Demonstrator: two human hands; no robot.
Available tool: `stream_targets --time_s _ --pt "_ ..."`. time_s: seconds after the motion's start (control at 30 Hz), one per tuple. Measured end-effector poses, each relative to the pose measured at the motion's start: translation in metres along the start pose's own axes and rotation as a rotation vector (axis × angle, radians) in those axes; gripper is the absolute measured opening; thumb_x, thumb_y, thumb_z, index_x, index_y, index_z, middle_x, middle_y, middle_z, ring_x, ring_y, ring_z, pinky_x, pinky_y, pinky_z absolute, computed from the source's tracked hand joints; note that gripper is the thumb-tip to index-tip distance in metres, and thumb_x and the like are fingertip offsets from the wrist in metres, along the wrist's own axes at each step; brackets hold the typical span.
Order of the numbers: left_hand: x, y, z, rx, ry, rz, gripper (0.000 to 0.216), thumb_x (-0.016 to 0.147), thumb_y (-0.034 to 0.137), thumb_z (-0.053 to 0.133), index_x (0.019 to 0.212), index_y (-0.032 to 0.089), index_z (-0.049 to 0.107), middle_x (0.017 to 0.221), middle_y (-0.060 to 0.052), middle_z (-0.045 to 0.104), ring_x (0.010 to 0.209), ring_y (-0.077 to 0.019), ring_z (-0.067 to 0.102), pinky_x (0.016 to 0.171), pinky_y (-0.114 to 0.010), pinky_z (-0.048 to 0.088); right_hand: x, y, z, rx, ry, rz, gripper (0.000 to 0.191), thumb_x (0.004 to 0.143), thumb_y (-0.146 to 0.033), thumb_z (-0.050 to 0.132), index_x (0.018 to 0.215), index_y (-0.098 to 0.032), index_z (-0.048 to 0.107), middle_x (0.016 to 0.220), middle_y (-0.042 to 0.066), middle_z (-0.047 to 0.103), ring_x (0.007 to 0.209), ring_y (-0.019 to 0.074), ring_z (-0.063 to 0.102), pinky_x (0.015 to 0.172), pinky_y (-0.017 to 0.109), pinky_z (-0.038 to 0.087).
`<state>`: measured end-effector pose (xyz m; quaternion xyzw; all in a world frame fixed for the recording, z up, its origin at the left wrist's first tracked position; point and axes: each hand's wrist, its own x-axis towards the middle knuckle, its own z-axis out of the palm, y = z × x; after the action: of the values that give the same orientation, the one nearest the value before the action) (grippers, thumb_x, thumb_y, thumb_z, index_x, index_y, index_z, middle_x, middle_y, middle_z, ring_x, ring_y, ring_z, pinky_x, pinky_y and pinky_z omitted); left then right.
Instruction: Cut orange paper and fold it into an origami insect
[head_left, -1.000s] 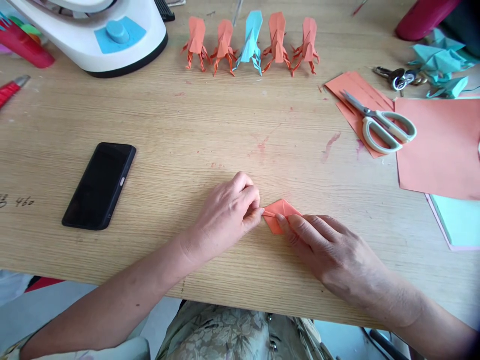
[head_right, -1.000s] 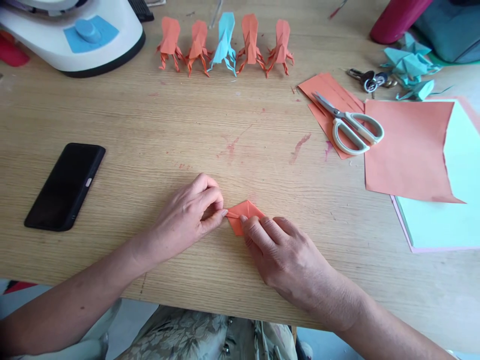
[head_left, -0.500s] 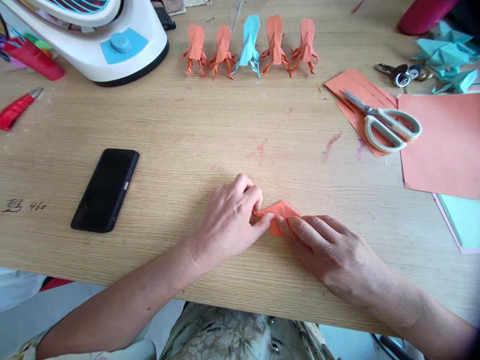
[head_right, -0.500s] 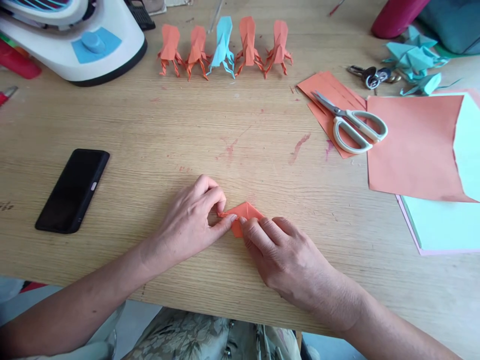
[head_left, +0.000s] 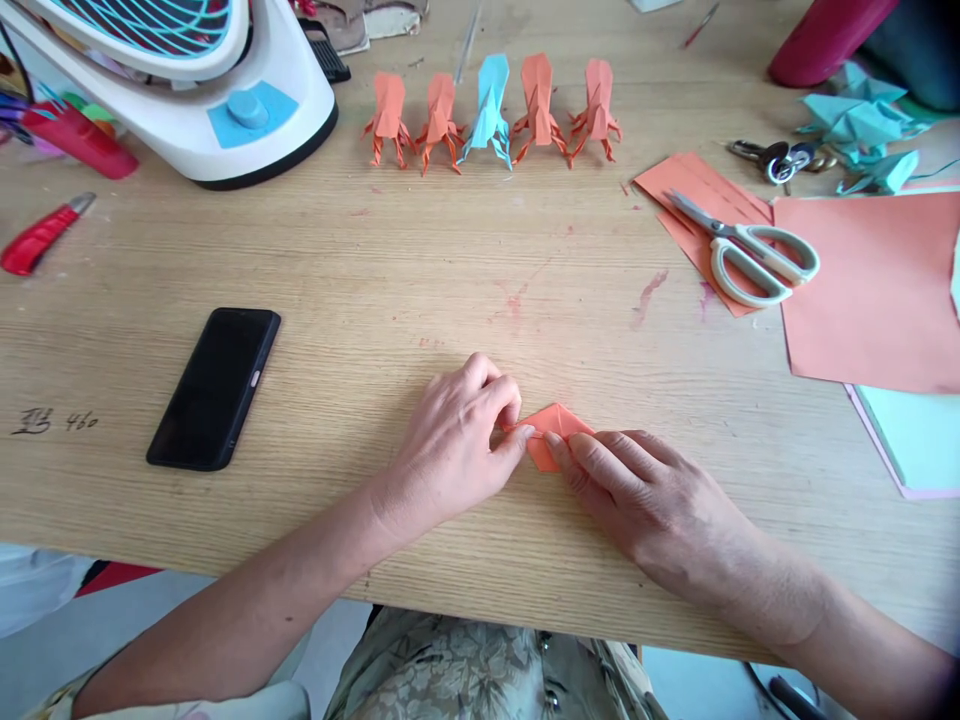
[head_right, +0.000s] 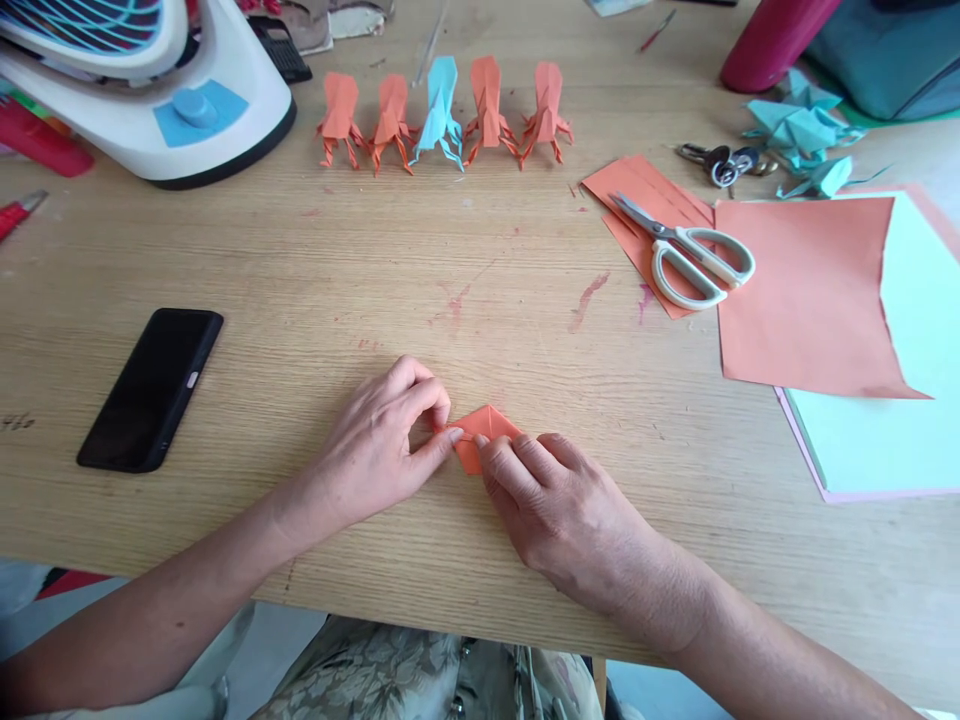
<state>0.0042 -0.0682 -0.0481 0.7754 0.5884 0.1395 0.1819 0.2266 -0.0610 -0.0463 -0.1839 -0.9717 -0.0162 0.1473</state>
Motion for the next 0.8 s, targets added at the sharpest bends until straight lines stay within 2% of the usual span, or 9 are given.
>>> stream_targets --time_s 0.13,0.37,0.5,0.6,0.7,0.8 --pt "-0.001 -0.003 -0.002 -0.024 -0.007 0.022 0.008 0.088 0.014 0.056 0.085 0.020 0.050 0.096 -0.002 0.053 0.082 -0.0171 0.055 0.077 -0.034 0.044 0.001 0.000 -0.002 0.000 -0.001 0.000 0.026 0.093 0.000 0.046 0.095 -0.006 0.071 0.094 0.012 0.064 0.074 0.0191 0.055 0.061 0.035 0.051" --pt "-0.006 -0.007 0.000 -0.044 0.022 0.088 0.009 0.092 0.012 0.051 0.091 0.020 0.055 0.099 -0.003 0.054 0.087 -0.0174 0.056 0.080 -0.034 0.046 -0.003 0.003 0.004 0.012 0.014 0.033 0.025 0.092 -0.001 0.047 0.100 -0.008 0.069 0.101 0.013 0.064 0.078 0.0190 0.056 0.065 0.034 0.053" --pt "-0.009 -0.013 -0.001 -0.098 0.054 0.171 0.017 0.095 0.011 0.046 0.098 0.021 0.059 0.102 -0.004 0.056 0.092 -0.0175 0.058 0.083 -0.034 0.047 -0.007 0.005 0.006 0.164 0.041 0.147 0.024 0.095 -0.004 0.046 0.104 -0.011 0.067 0.097 0.011 0.063 0.080 0.0187 0.058 0.068 0.032 0.054" --pt "-0.009 -0.015 -0.001 -0.131 0.064 0.216 0.014 0.096 0.016 0.051 0.104 0.021 0.061 0.105 -0.006 0.057 0.093 -0.0177 0.058 0.085 -0.034 0.049 -0.008 0.007 0.006 0.334 0.094 0.266 0.020 0.098 -0.009 0.046 0.104 -0.014 0.065 0.098 0.010 0.063 0.085 0.0176 0.060 0.074 0.031 0.054" --pt "-0.008 -0.017 0.000 -0.125 0.075 0.242 0.008 0.094 0.020 0.057 0.099 0.020 0.063 0.103 -0.006 0.059 0.092 -0.0179 0.058 0.085 -0.034 0.049 -0.005 0.009 0.007 0.425 0.121 0.363 0.017 0.099 -0.012 0.047 0.099 -0.015 0.064 0.097 0.009 0.062 0.083 0.0158 0.060 0.074 0.029 0.052" --pt "-0.007 -0.017 0.002 -0.123 0.101 0.257 0.010 0.096 0.018 0.054 0.092 0.019 0.064 0.098 -0.005 0.060 0.089 -0.0169 0.057 0.083 -0.033 0.048 0.000 0.011 0.008 0.439 0.145 0.422 0.014 0.098 -0.011 0.049 0.099 -0.015 0.062 0.095 0.008 0.061 0.080 0.0143 0.059 0.072 0.027 0.050"
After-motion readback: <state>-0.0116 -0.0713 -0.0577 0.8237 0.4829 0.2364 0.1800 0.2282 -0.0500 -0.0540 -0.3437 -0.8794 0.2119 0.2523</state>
